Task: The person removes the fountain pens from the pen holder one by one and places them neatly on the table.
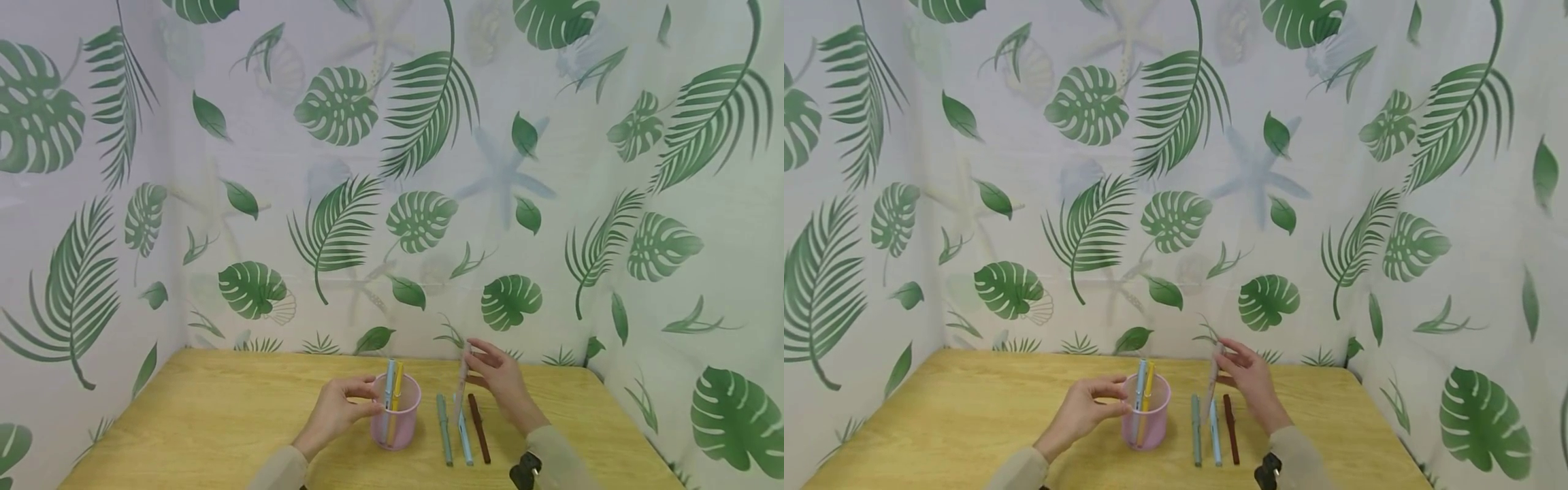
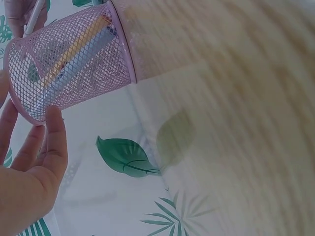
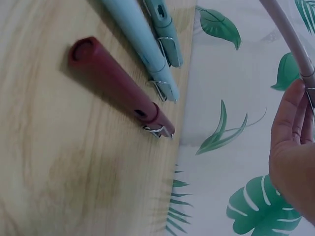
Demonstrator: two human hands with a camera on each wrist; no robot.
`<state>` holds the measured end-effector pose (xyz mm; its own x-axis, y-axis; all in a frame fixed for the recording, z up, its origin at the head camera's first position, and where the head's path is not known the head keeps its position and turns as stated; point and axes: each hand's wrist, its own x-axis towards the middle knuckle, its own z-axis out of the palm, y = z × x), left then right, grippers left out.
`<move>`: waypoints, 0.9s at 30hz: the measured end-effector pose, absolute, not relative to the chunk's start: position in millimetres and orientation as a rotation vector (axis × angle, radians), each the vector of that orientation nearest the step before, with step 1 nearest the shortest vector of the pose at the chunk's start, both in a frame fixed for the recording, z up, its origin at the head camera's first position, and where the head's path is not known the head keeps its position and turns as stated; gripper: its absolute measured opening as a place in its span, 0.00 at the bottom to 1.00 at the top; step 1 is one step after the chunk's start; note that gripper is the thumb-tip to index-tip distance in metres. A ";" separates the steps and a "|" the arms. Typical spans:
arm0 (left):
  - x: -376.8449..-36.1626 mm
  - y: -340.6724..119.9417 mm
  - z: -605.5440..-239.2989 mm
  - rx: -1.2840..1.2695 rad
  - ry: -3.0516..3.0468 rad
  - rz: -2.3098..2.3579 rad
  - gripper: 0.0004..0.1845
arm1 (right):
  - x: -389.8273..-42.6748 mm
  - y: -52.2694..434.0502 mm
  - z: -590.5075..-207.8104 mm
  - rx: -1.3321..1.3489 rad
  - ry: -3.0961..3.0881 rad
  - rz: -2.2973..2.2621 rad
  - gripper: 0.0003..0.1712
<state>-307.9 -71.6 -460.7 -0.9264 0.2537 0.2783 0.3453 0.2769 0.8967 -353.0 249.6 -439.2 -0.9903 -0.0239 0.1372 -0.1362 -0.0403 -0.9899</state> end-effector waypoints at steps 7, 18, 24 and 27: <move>-306.4 -71.6 -458.9 -0.571 -2.456 -1.739 0.16 | -353.1 263.3 -445.8 0.144 -2.152 2.243 0.32; -307.6 -70.2 -458.8 -0.571 -2.459 -1.686 0.14 | -356.0 289.4 -460.8 0.164 -2.338 2.272 0.35; -307.5 -70.0 -459.9 -0.581 -2.469 -1.654 0.16 | -355.9 297.7 -462.6 0.107 -2.363 2.264 0.36; -307.6 -70.0 -460.4 -0.580 -2.473 -1.643 0.15 | -355.8 302.4 -465.8 0.115 -2.401 2.237 0.35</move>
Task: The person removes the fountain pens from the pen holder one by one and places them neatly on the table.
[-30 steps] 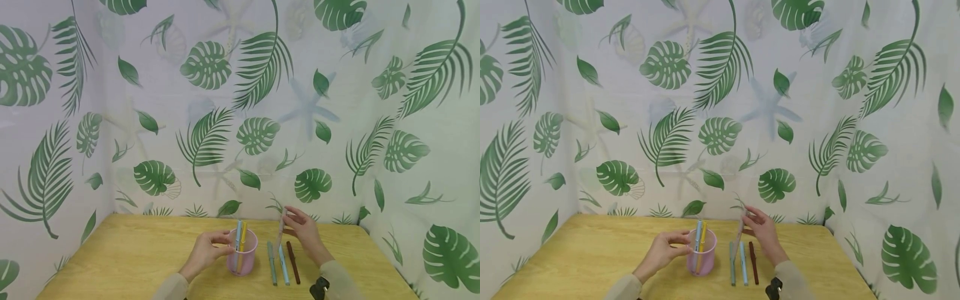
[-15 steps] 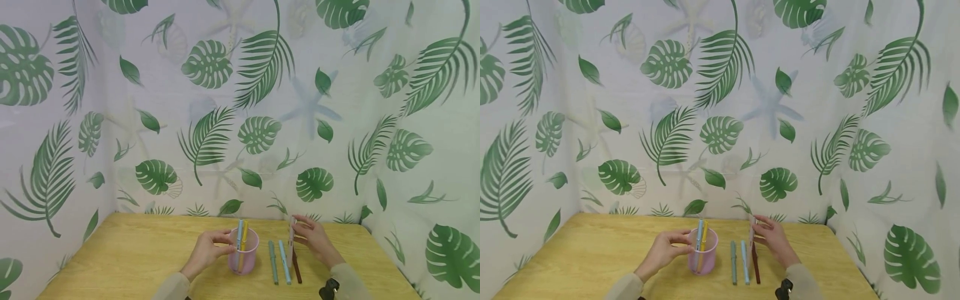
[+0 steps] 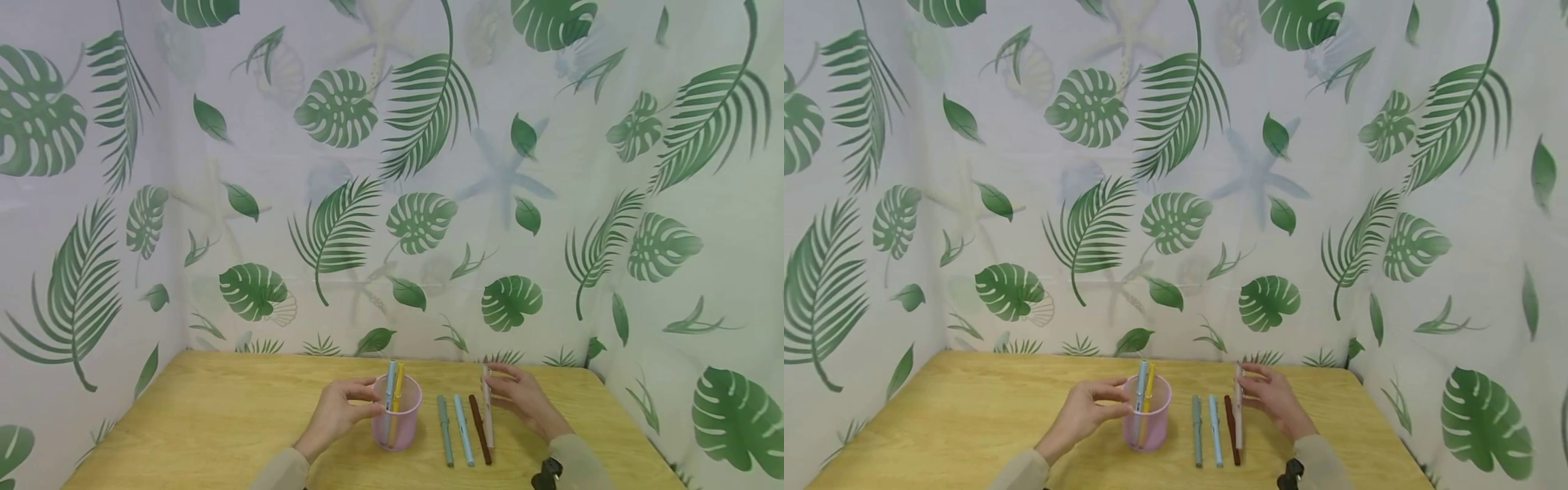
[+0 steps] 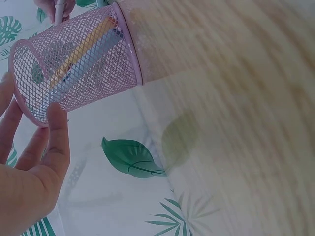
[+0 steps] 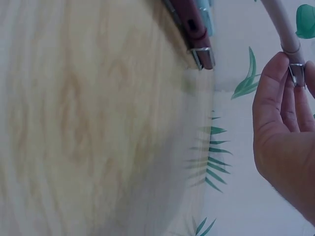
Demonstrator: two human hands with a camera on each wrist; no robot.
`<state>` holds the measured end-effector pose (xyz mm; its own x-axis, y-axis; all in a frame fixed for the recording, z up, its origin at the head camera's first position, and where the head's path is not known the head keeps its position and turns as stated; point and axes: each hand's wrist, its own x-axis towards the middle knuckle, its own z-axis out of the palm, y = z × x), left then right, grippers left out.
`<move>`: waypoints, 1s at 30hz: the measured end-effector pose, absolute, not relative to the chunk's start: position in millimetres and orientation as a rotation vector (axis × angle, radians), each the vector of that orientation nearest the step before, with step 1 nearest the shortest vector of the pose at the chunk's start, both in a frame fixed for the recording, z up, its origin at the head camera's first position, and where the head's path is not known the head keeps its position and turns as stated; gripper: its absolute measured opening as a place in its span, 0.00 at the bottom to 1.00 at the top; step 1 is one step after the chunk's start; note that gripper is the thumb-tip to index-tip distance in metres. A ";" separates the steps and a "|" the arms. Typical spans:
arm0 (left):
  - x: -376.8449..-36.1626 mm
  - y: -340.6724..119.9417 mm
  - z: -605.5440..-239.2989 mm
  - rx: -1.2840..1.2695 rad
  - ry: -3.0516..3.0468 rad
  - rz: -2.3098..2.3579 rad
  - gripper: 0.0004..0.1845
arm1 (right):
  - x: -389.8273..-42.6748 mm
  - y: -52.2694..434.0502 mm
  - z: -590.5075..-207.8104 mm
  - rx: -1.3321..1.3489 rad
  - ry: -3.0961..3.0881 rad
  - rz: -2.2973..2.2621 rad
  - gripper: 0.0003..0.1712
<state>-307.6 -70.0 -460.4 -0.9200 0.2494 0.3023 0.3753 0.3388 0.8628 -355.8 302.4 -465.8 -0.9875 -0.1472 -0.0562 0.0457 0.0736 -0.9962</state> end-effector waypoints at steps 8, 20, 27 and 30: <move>-308.0 -70.5 -461.5 -0.585 -2.476 -1.632 0.15 | -352.8 312.2 -472.0 -0.165 2.153 -1.948 0.34; -306.3 -73.1 -461.0 -0.590 -2.485 -1.621 0.15 | -354.9 313.1 -475.0 -0.137 2.133 -1.946 0.34; -306.8 -73.8 -459.7 -0.584 -2.495 -1.627 0.15 | -354.5 315.2 -480.1 -0.066 2.247 -1.848 0.34; -307.3 -73.3 -458.9 -0.589 -2.493 -1.637 0.16 | -354.6 315.7 -481.4 -0.035 2.302 -1.789 0.32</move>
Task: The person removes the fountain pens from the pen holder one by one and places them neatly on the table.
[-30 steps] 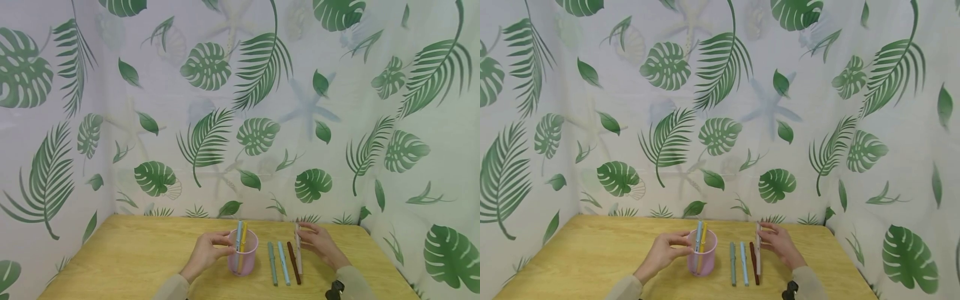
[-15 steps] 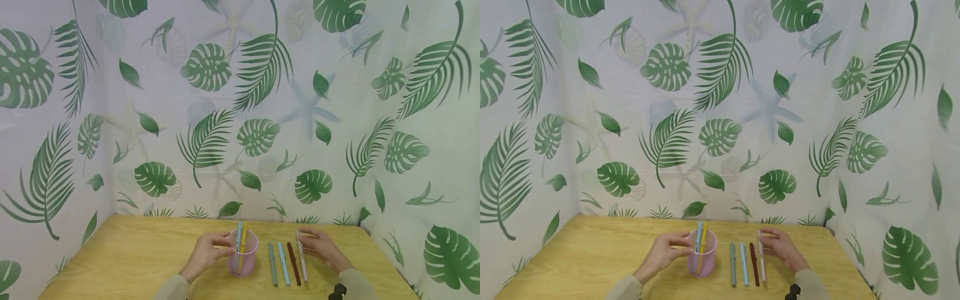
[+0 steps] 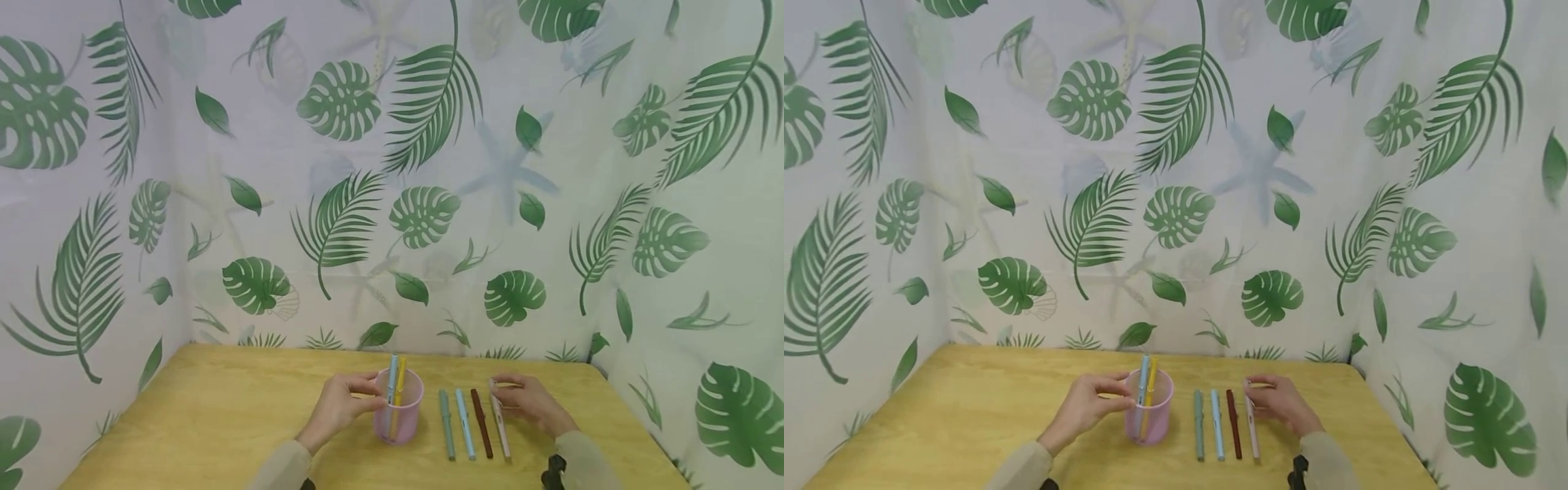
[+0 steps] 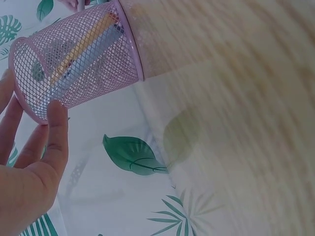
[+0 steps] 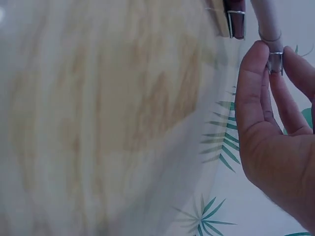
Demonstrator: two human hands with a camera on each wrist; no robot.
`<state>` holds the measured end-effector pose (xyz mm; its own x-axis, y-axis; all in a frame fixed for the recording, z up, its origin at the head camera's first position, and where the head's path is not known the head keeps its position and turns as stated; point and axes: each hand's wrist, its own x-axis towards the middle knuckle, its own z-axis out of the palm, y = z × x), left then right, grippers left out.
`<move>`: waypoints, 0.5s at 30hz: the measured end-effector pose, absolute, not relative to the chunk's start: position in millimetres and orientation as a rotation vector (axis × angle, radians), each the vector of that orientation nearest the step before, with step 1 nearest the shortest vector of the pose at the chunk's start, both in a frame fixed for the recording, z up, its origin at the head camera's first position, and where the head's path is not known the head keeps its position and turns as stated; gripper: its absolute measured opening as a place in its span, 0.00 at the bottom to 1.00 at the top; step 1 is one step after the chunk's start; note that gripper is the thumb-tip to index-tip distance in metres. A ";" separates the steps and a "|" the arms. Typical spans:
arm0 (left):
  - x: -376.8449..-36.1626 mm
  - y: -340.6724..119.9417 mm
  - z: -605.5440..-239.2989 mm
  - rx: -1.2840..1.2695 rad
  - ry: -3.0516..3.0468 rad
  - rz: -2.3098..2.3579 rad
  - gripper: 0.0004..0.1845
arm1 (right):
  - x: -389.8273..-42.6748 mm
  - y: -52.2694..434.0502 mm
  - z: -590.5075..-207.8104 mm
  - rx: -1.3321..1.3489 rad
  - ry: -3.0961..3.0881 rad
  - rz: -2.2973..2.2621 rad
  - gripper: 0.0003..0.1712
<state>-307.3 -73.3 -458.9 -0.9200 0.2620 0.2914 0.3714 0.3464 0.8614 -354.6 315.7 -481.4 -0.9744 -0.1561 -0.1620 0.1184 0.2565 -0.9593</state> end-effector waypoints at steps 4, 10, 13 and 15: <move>-309.0 -72.0 -457.0 -0.595 -2.486 -1.636 0.13 | -357.3 316.6 -482.6 -0.007 2.311 -1.735 0.30; -308.9 -71.3 -456.7 -0.582 -2.497 -1.650 0.13 | -359.2 317.5 -487.5 0.038 2.325 -1.696 0.29; -308.8 -71.8 -457.1 -0.574 -2.497 -1.659 0.14 | -359.9 318.0 -488.4 0.033 2.340 -1.679 0.29; -308.6 -72.5 -457.7 -0.577 -2.498 -1.648 0.15 | -360.1 318.0 -488.6 0.019 2.338 -1.662 0.28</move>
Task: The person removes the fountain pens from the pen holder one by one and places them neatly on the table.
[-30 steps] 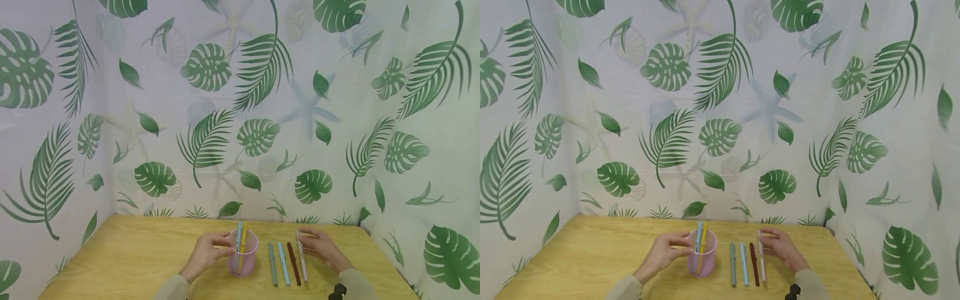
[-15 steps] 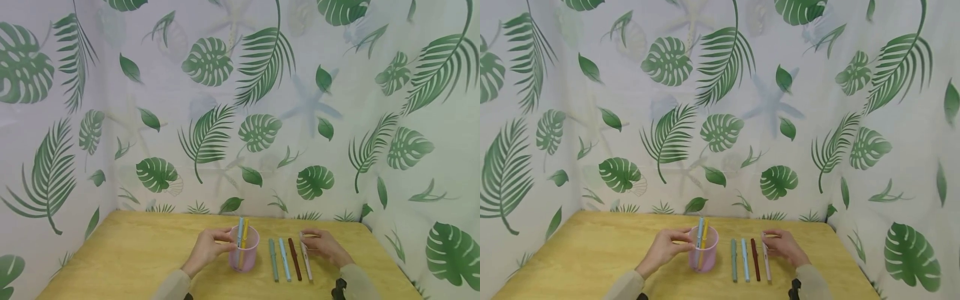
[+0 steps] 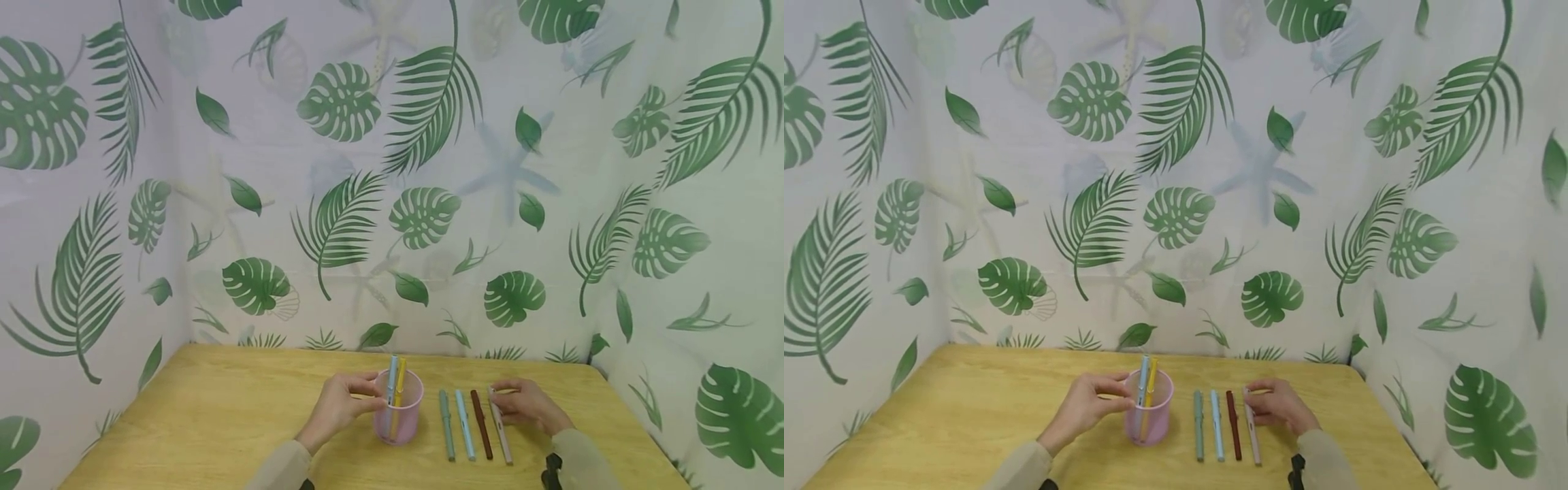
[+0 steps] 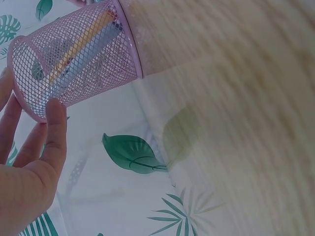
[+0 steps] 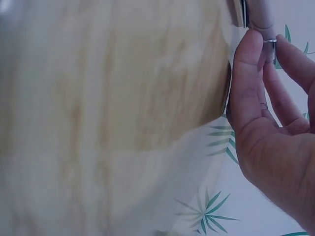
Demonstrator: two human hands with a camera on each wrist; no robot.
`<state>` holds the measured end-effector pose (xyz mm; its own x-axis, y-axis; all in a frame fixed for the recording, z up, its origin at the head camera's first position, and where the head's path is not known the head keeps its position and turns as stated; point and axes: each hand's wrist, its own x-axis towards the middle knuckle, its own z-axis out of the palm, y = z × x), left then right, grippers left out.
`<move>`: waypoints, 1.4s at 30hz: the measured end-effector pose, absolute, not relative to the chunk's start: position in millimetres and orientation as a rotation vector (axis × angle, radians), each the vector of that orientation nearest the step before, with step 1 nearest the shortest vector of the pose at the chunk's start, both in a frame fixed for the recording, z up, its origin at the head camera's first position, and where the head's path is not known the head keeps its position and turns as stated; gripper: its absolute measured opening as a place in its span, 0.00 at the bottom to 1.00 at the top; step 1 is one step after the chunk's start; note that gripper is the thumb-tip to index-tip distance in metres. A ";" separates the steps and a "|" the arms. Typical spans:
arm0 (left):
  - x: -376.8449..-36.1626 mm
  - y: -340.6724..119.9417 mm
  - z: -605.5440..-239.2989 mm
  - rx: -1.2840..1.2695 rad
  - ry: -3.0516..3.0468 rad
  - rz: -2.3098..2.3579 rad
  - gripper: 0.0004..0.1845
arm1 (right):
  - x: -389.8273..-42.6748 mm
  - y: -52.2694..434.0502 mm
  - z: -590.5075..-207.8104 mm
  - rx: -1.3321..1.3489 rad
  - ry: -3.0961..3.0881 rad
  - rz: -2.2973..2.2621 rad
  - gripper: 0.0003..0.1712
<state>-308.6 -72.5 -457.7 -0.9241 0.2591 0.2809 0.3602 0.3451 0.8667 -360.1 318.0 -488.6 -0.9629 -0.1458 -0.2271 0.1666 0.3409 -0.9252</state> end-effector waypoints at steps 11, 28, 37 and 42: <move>-309.1 -71.5 -459.1 -0.593 -2.481 -1.659 0.12 | -359.2 313.3 -485.9 0.072 2.482 -1.535 0.23; -308.3 -70.7 -460.9 -0.592 -2.470 -1.679 0.15 | -362.0 311.9 -486.5 0.097 2.532 -1.487 0.23; -308.4 -71.0 -460.5 -0.596 -2.458 -1.684 0.14 | -364.6 310.9 -489.2 0.072 2.543 -1.509 0.22; -308.3 -70.5 -460.3 -0.597 -2.458 -1.684 0.14 | -364.9 309.9 -489.9 0.071 2.585 -1.484 0.21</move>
<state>-308.3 -70.5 -460.3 -0.9176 0.2602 0.3005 0.3742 0.3104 0.8739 -364.9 309.9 -489.9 -0.9861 -0.0382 -0.1619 0.1205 0.5068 -0.8536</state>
